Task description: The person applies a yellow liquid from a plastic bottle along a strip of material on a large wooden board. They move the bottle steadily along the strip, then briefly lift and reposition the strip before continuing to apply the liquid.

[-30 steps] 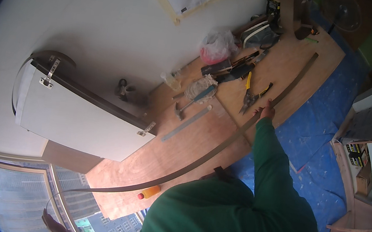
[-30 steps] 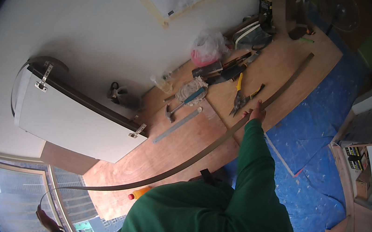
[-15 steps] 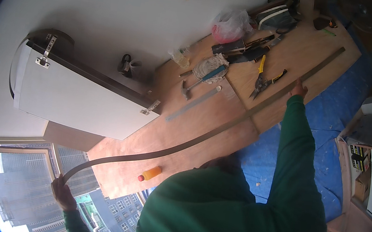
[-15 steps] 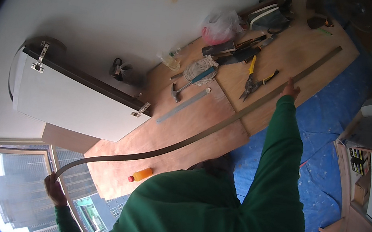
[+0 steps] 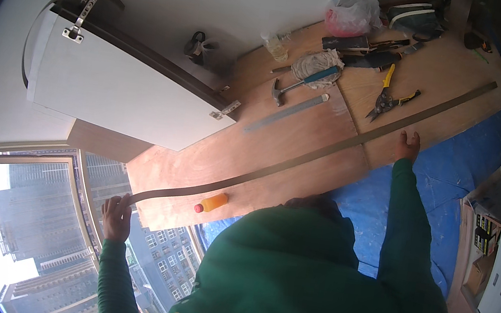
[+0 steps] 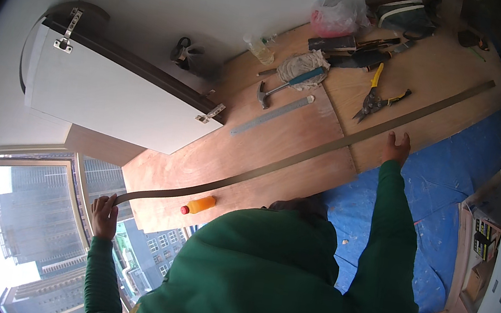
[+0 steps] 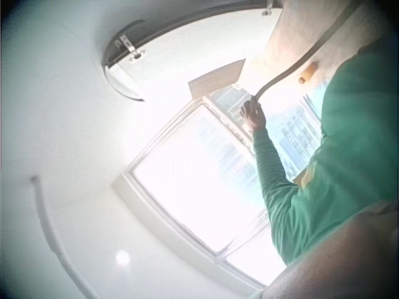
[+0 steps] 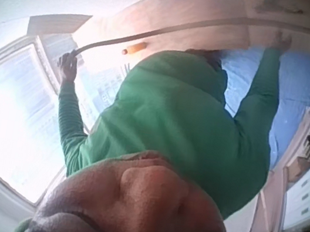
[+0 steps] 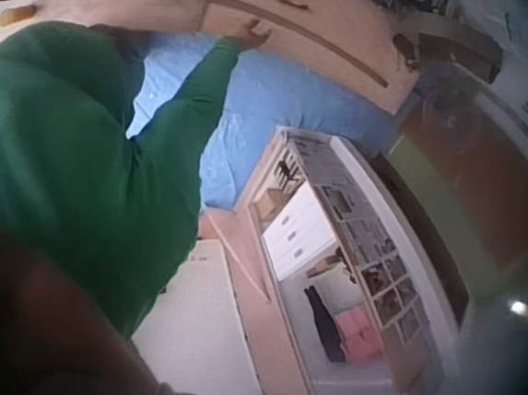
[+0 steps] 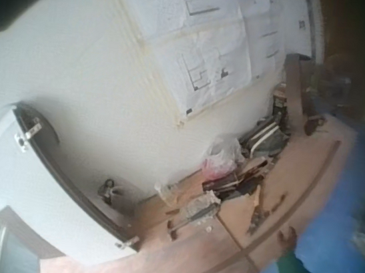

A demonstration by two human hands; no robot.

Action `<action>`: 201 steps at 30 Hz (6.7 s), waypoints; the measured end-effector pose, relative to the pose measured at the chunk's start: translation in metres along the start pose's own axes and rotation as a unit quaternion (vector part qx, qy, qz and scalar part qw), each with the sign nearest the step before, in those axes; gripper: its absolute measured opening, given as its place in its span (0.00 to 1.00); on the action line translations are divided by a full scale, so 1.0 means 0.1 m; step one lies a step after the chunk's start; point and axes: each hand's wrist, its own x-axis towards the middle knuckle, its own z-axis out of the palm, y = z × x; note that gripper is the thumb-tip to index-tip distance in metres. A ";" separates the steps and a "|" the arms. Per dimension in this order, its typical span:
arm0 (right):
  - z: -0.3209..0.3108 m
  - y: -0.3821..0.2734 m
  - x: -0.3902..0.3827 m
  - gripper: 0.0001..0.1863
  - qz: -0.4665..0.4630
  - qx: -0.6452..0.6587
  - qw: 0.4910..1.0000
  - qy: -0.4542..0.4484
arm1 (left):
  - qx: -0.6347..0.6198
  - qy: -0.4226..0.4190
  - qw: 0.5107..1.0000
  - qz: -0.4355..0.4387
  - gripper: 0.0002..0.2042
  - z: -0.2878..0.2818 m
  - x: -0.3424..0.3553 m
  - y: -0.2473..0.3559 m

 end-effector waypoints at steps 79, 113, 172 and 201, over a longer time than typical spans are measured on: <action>-1.39 -0.25 -5.40 0.37 0.056 -0.258 0.939 -0.222 | -0.222 -0.081 0.957 0.169 0.18 4.04 -0.18 -0.99; -1.33 0.40 -5.15 0.31 0.088 -0.220 0.932 -0.274 | -0.276 -0.096 0.955 0.040 0.33 4.29 -0.56 -0.74; 0.05 -5.24 -6.83 0.24 -0.191 -0.110 0.538 -0.813 | -0.401 0.251 0.735 0.485 0.15 1.17 -0.63 -0.74; -0.09 -4.91 -7.24 0.21 -0.576 -0.037 0.574 -0.580 | -0.546 0.247 0.780 0.179 0.25 1.58 -1.15 -0.93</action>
